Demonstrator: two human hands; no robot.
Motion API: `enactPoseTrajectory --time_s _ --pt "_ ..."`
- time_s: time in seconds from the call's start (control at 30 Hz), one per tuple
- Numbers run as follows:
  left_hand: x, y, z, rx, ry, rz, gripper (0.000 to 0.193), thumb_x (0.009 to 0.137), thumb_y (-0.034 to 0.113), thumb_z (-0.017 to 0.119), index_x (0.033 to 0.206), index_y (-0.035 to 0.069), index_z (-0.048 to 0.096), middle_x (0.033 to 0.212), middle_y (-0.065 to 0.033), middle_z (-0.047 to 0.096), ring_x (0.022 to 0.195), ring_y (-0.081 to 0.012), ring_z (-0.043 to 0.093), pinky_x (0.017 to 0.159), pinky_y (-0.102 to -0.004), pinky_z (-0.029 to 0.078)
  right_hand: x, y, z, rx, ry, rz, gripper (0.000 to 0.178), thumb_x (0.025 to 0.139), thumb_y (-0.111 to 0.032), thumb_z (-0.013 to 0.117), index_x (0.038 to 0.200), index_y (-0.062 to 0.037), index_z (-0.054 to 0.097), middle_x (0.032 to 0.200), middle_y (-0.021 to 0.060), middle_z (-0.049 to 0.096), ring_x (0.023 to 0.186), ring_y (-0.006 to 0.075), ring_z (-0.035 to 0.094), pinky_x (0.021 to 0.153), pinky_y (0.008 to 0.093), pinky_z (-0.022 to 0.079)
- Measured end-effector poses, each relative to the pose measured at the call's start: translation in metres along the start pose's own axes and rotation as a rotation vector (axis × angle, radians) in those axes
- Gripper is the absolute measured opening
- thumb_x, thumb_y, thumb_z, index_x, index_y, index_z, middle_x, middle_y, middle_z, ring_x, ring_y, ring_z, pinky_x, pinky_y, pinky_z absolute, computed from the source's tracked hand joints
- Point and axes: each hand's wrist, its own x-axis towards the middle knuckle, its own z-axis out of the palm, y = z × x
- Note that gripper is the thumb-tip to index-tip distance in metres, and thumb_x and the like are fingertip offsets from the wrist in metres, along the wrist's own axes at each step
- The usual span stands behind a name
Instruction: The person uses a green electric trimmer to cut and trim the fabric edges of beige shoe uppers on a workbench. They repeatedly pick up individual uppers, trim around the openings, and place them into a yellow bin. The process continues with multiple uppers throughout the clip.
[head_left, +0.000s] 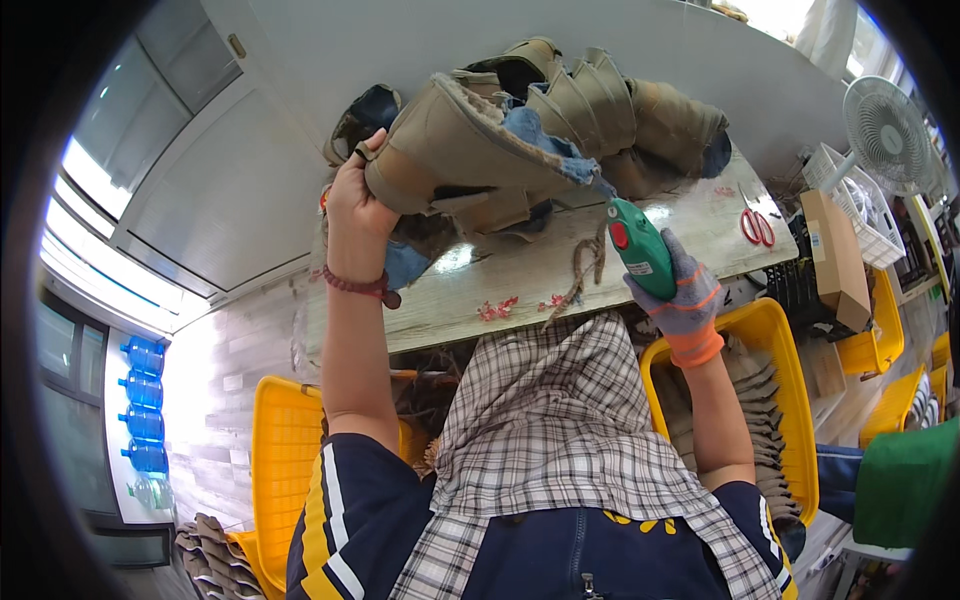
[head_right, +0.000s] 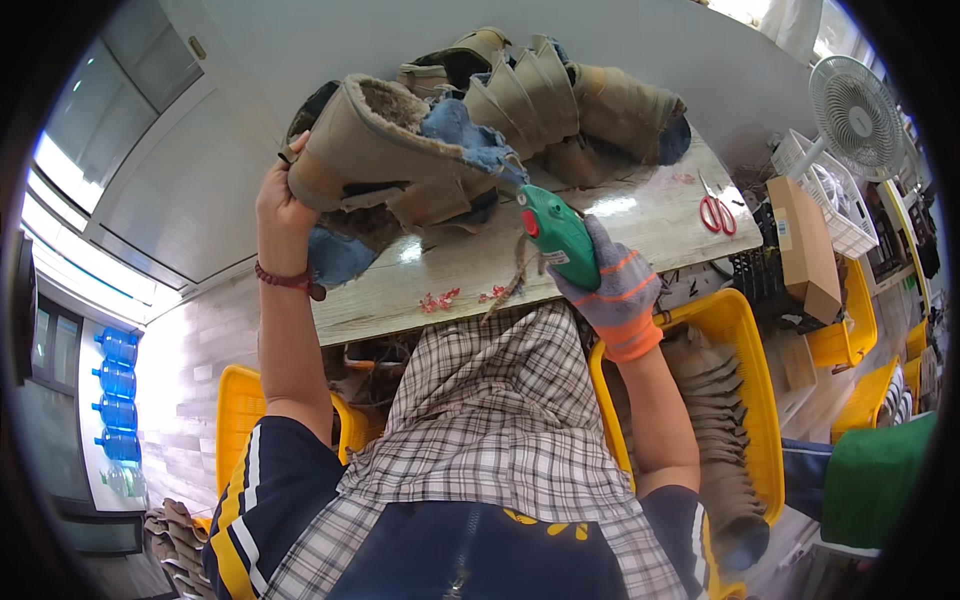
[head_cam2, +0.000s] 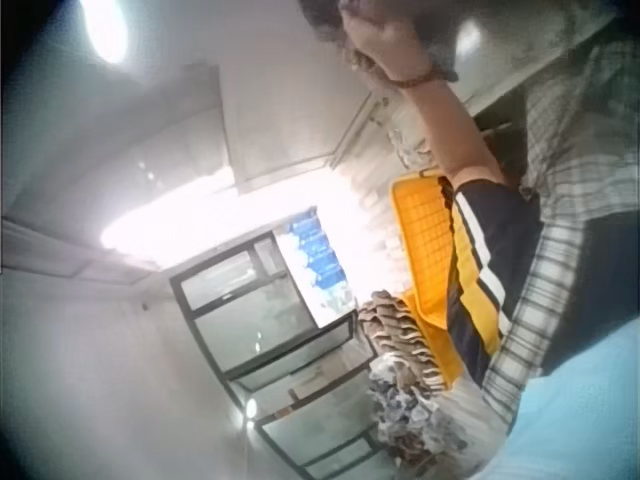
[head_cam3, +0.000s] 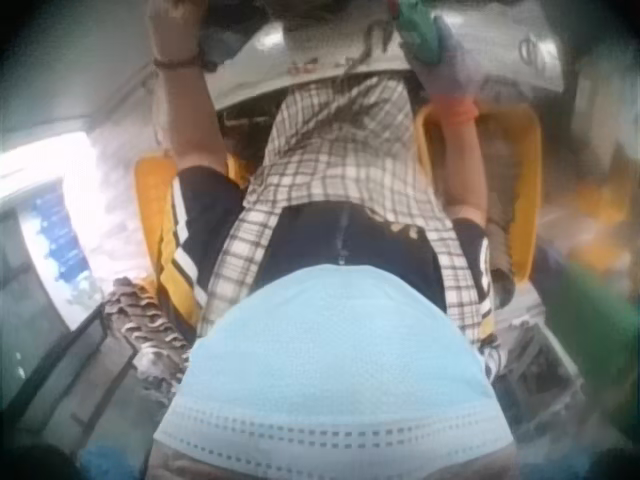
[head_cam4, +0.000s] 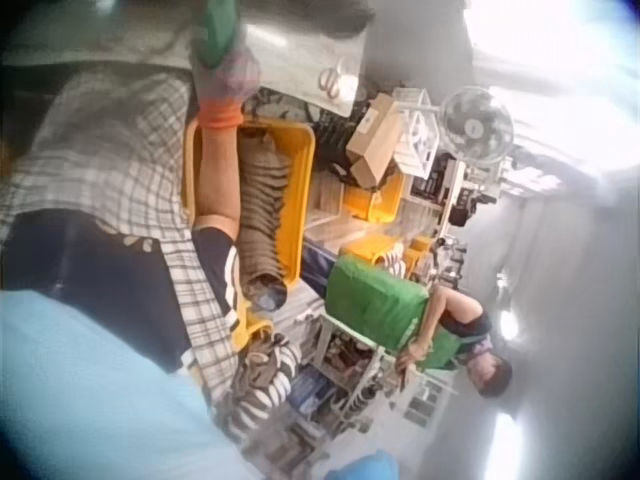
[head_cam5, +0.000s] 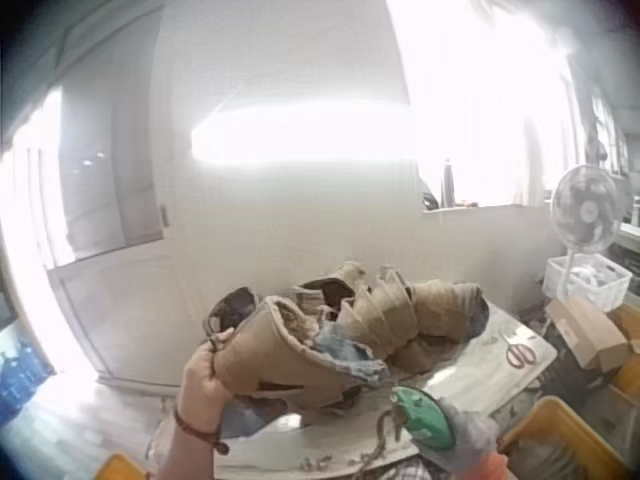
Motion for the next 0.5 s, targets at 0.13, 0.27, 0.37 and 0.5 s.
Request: enactPoseTrajectory --time_s 0.13,0.27,0.37,0.5 --pt "0.004 -0.005 -0.017 -0.004 0.008 -0.051 0.024 0.091 0.009 0.05 0.109 -0.006 0.054 0.11 -0.0206 0.061 0.1 -0.0325 0.061 0.089 -0.0452 0.049 -0.003 0.001 -0.006 -0.015 -0.024 0.001 0.068 0.061 -0.028 0.083 0.118 -0.0024 0.056 0.072 0.0104 0.062 0.057 0.0256 0.058 0.052 0.034 0.048" --pt "0.008 -0.016 -0.017 -0.016 -0.019 -0.038 0.027 0.091 0.01 0.05 0.113 -0.006 0.052 0.113 -0.0212 0.059 0.102 -0.0328 0.059 0.091 -0.0462 0.048 -0.007 0.003 -0.011 -0.04 -0.06 0.001 0.067 0.061 -0.027 0.083 0.117 -0.0018 0.057 0.073 0.0104 0.062 0.057 0.0257 0.058 0.053 0.0338 0.048" --pt "0.008 -0.024 -0.015 -0.041 -0.049 -0.066 0.028 0.092 0.01 0.049 0.115 -0.007 0.051 0.114 -0.0219 0.058 0.103 -0.0336 0.059 0.091 -0.0472 0.048 -0.004 0.001 -0.009 0.025 -0.044 -0.02 0.067 0.061 -0.027 0.083 0.117 -0.0012 0.057 0.075 0.0101 0.063 0.057 0.0255 0.059 0.053 0.0338 0.049" --pt "0.011 -0.033 -0.015 -0.027 -0.004 -0.077 0.029 0.093 0.012 0.048 0.115 -0.007 0.05 0.115 -0.0219 0.058 0.104 -0.0339 0.058 0.092 -0.0473 0.047 0.002 -0.008 -0.01 0.051 -0.061 -0.008 0.068 0.06 -0.026 0.084 0.117 -0.0022 0.057 0.078 0.0104 0.065 0.06 0.0257 0.06 0.055 0.0336 0.05"
